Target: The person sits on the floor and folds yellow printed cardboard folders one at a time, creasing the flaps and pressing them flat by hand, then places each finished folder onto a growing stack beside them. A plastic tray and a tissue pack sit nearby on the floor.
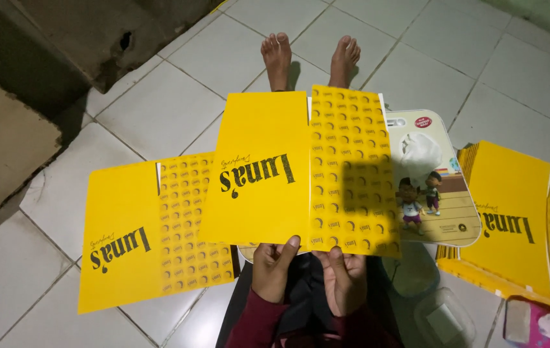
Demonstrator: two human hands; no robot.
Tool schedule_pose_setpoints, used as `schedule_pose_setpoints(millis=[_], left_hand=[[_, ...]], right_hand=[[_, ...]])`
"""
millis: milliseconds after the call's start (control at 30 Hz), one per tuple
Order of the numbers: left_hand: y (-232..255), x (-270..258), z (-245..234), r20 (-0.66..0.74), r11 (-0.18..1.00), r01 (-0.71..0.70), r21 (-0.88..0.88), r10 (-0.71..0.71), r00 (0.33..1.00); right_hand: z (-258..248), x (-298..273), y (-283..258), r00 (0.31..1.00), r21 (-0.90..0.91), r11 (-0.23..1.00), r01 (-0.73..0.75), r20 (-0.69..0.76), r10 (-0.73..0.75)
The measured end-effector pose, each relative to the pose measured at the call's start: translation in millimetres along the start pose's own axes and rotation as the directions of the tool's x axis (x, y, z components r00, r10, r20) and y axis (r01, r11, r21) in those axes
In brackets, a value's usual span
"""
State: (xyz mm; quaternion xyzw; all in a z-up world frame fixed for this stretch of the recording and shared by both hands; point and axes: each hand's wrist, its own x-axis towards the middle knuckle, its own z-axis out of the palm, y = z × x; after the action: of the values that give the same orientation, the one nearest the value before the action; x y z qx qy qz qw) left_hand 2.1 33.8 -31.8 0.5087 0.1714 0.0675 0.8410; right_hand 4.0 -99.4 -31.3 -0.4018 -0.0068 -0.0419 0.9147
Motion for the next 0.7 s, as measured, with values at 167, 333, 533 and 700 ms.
schedule_pose_setpoints(millis=[167, 333, 533, 700], left_hand=[[0.7, -1.6, -3.5, 0.056, 0.999, -0.037, 0.021, 0.035, 0.998], [2.9, -1.3, -3.8, 0.057, 0.999, -0.005, 0.039, 0.003, 0.998], [0.2, -1.2, -5.0, 0.090, 0.997, -0.019, 0.071, 0.013, 0.996], [-8.4, -0.9, -6.5, 0.020, 0.995, -0.006, 0.104, 0.004, 1.000]], right_hand=[[-4.0, 1.5, 4.7, 1.000, 0.003, 1.000, 0.014, 0.008, -0.014], [-9.5, 1.5, 4.5, 0.999, -0.012, 1.000, -0.023, -0.029, 0.023], [-21.1, 1.1, 0.3, 0.933, -0.169, 0.939, -0.298, -0.258, 0.250], [-1.2, 2.1, -25.8, 0.741, -0.277, 0.699, -0.659, -0.398, 0.541]])
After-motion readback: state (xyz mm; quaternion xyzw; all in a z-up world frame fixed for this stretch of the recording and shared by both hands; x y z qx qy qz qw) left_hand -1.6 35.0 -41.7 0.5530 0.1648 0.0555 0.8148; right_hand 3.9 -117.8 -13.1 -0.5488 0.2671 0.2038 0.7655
